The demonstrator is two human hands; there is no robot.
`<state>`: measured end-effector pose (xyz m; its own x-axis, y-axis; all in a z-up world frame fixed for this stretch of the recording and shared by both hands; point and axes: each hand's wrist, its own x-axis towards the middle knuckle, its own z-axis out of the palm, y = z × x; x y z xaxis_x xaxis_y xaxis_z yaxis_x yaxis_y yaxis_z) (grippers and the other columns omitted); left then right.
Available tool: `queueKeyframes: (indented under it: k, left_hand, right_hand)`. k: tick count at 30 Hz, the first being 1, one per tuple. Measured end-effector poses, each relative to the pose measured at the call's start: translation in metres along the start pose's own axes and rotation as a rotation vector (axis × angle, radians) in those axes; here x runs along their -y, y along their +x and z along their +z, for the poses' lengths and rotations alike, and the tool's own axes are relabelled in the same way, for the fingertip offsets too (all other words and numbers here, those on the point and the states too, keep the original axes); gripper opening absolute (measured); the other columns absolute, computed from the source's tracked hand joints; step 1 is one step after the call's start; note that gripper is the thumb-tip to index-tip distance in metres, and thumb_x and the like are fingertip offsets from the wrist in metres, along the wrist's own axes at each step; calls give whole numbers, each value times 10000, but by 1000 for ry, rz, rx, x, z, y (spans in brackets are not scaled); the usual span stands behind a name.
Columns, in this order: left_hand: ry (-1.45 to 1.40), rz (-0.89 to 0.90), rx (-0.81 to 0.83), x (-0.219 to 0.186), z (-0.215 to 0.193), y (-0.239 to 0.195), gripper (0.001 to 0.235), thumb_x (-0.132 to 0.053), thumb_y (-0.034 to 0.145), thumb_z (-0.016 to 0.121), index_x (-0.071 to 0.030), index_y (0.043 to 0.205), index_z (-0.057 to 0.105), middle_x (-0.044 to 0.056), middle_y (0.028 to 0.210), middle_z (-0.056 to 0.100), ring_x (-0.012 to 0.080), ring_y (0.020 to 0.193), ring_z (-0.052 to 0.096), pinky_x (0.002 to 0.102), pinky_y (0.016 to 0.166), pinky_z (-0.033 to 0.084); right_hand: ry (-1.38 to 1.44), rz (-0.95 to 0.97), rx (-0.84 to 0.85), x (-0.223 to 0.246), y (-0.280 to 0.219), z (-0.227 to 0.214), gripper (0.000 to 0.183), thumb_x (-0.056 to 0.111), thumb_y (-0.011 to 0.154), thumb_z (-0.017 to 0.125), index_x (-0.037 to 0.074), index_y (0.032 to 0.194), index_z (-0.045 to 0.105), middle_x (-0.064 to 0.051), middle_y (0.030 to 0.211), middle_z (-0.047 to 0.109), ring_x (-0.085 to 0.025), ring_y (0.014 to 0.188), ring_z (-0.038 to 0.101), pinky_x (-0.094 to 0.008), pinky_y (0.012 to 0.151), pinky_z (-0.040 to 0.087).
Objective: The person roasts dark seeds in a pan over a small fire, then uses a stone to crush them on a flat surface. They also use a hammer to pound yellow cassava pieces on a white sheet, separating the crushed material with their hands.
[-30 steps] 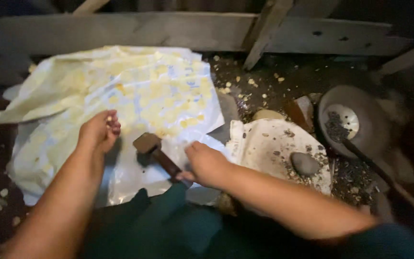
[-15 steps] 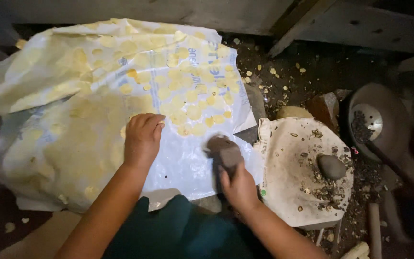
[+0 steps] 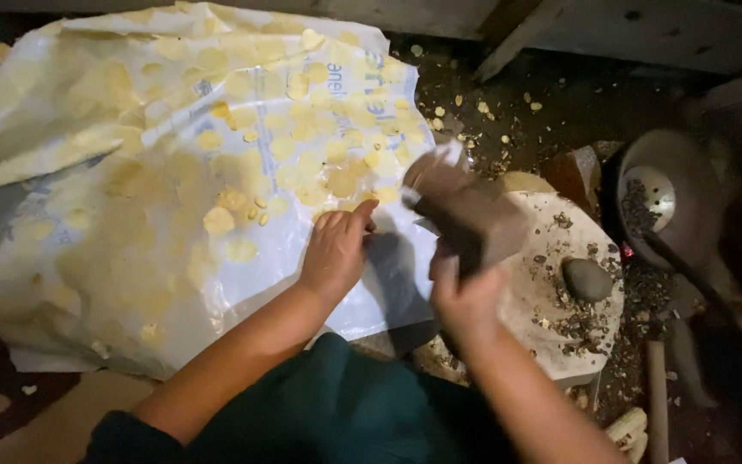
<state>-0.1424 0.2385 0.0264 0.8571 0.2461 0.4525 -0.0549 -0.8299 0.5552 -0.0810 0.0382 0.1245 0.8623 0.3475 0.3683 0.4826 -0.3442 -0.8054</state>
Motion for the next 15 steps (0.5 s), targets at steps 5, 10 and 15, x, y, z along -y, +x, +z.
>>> queueKeyframes:
  k: [5, 10, 15]
  left_hand:
    - [216, -66, -84, 24, -83, 9, 365, -132, 893, 706, -53, 1247, 668, 151, 1072, 662, 345, 1050, 645, 470, 948, 484]
    - [312, -98, -211, 78, -94, -20, 168, -113, 929, 768, -109, 1096, 746, 103, 1032, 614, 340, 1002, 636, 431, 887, 519]
    - [191, -209, -211, 82, -91, -22, 317, -185, 842, 871, -71, 1090, 709, 130, 997, 609, 381, 951, 644, 485, 869, 512]
  right_hand:
    - [-554, 402, 521, 5, -7, 42, 446, 413, 948, 651, 9, 1095, 535, -355, 846, 702, -574, 870, 695, -677, 724, 523]
    - [-362, 377, 557, 41, 31, 25, 477, 408, 946, 672, 16, 1194, 562, -354, 1031, 702, -579, 1039, 653, -658, 843, 530]
    - [-459, 386, 367, 37, 11, 18, 442, 394, 972, 670, -9, 1040, 503, -401, 861, 679, -623, 910, 659, -705, 739, 500]
